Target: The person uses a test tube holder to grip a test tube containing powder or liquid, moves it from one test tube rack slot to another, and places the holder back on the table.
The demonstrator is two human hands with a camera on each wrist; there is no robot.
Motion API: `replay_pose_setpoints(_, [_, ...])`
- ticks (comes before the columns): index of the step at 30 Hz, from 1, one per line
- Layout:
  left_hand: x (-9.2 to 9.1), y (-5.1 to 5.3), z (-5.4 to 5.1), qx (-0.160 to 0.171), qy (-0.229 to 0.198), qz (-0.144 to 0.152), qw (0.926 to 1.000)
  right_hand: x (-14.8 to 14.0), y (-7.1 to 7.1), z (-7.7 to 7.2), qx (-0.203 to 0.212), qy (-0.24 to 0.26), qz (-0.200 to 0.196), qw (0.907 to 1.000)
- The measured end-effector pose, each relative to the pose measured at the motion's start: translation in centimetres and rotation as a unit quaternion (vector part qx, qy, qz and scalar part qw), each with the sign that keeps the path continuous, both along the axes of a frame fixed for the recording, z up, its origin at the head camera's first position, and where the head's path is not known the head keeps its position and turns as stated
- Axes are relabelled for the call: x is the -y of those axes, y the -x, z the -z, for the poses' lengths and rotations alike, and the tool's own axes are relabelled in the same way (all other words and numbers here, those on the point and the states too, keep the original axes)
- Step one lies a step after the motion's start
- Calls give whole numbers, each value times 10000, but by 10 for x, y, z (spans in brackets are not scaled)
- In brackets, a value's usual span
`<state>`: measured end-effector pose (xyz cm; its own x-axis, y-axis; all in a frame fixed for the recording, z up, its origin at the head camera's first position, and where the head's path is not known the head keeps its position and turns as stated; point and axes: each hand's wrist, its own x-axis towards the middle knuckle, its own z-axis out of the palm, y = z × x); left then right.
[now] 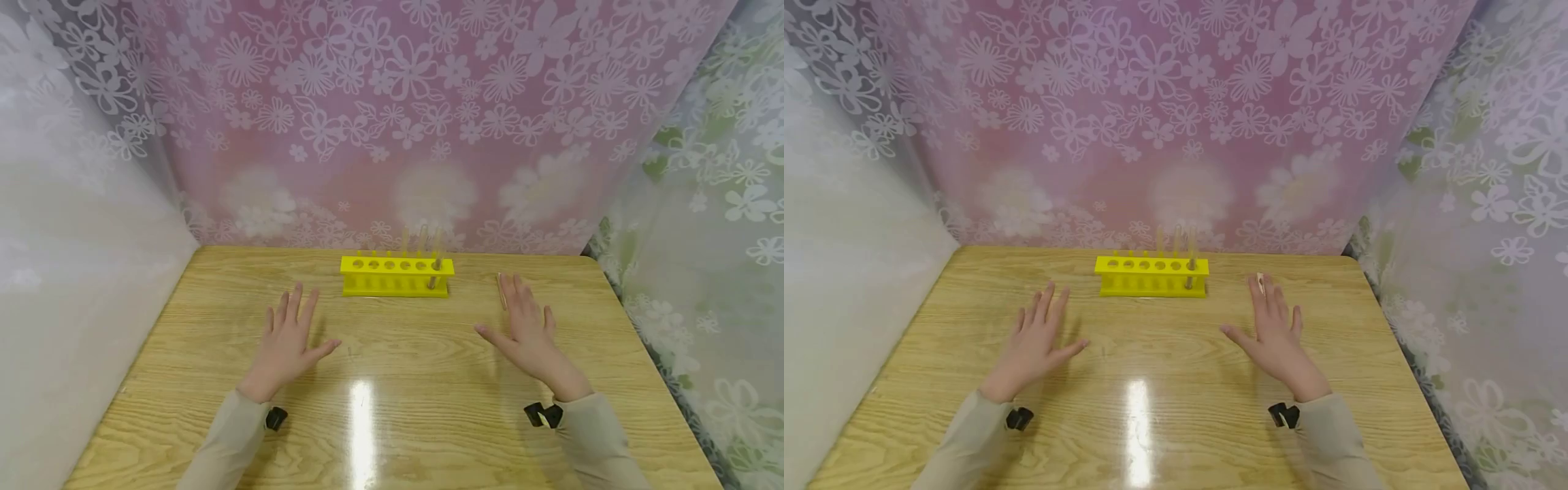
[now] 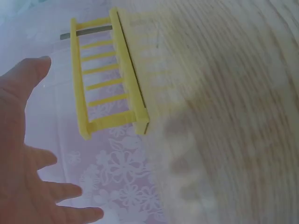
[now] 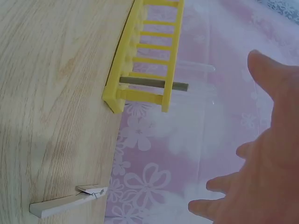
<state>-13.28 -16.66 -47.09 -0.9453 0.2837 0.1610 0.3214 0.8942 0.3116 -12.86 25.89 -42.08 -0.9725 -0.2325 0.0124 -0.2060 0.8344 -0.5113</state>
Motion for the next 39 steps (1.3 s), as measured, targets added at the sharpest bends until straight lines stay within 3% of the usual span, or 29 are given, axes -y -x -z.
replay_pose_setpoints(5, [2,11,6,-219,-665,72,9975,-6,6,-3,-279,639,191,9974])
replay_pose_setpoints(9, [4,21,12,-314,-1263,141,9914,-13,9,-4,-456,969,433,9933])
replay_pose_setpoints(14, [7,32,18,51,-2039,168,9788,-23,11,-1,-482,1332,858,9862])
replay_pose_setpoints(22, [12,58,31,729,-3089,87,9482,-42,24,12,-640,1504,1366,9771])
replay_pose_setpoints(32, [13,82,51,759,-3664,-15,9274,-50,35,35,-106,1836,1938,9636])
replay_pose_setpoints(39, [12,98,62,1147,-4085,-85,9055,-52,42,54,957,1809,2292,9516])
